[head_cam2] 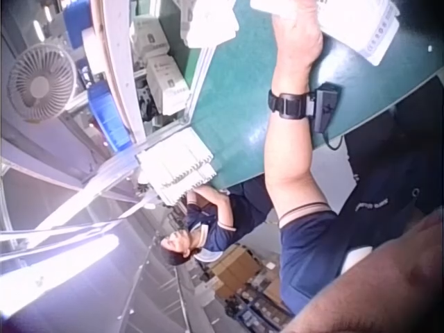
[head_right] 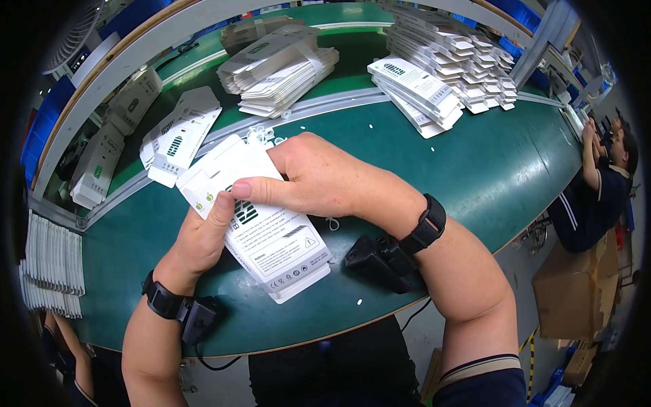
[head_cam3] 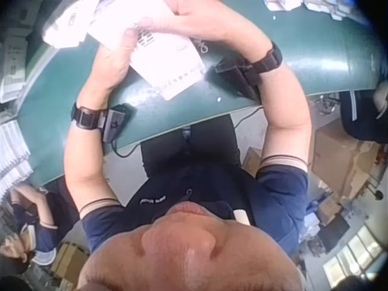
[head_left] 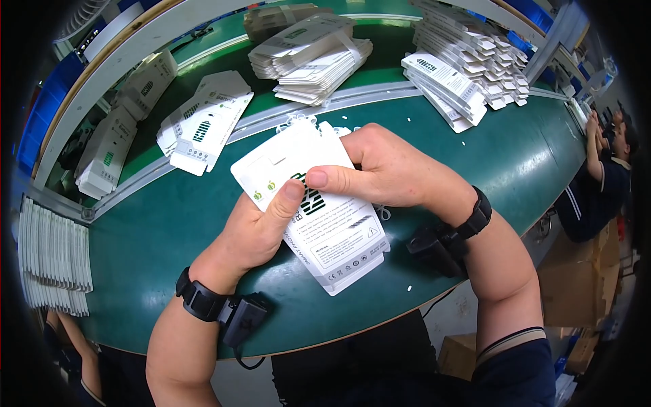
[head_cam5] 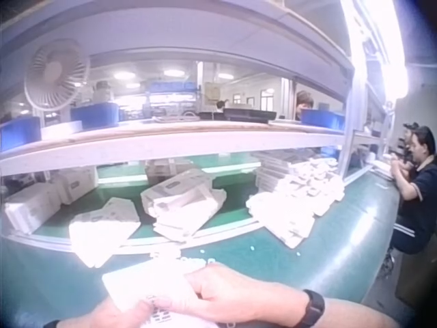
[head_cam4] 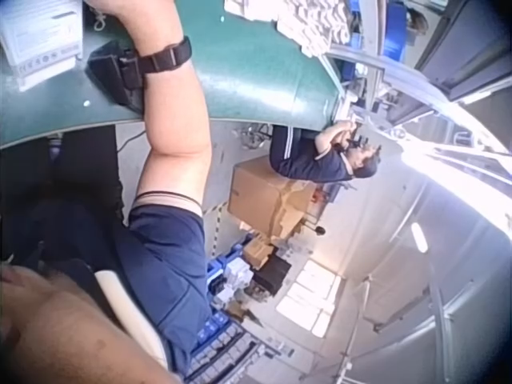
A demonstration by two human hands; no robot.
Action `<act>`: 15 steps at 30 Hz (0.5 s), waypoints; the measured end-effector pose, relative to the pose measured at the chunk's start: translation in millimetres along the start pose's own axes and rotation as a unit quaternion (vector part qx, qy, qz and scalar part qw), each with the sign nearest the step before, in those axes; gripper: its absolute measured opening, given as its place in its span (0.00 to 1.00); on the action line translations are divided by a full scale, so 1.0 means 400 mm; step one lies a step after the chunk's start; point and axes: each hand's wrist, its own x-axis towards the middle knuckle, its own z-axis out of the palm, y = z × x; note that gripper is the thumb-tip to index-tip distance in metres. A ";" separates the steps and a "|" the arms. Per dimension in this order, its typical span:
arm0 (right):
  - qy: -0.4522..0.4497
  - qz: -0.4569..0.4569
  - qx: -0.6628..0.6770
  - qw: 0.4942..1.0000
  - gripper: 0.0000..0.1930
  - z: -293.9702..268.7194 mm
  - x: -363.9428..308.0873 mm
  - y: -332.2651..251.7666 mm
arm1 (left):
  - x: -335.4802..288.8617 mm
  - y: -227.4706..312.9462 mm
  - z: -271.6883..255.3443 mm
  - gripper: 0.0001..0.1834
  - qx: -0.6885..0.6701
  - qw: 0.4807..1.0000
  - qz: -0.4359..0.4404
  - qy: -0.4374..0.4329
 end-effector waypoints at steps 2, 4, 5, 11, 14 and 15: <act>0.002 0.016 0.019 1.000 0.27 0.001 -0.002 -0.003 | 0.000 0.000 0.001 0.27 -0.013 1.000 -0.006 -0.013; 0.002 0.035 0.031 0.999 0.27 -0.001 -0.004 -0.007 | 0.000 0.000 0.000 0.27 -0.033 0.999 -0.016 -0.024; 0.001 0.046 0.033 0.998 0.27 -0.003 -0.004 -0.010 | 0.001 0.000 -0.001 0.27 -0.037 0.999 -0.017 -0.027; 0.013 0.071 0.064 0.995 0.27 0.002 -0.004 -0.018 | 0.005 -0.002 -0.002 0.25 -0.087 0.994 -0.048 -0.050; 0.055 0.069 0.107 0.990 0.26 0.013 -0.006 -0.017 | 0.006 -0.001 0.000 0.24 -0.093 0.991 -0.061 -0.074; 0.069 0.066 0.133 0.987 0.25 0.015 -0.007 -0.016 | 0.005 0.001 0.000 0.23 -0.084 0.991 -0.061 -0.086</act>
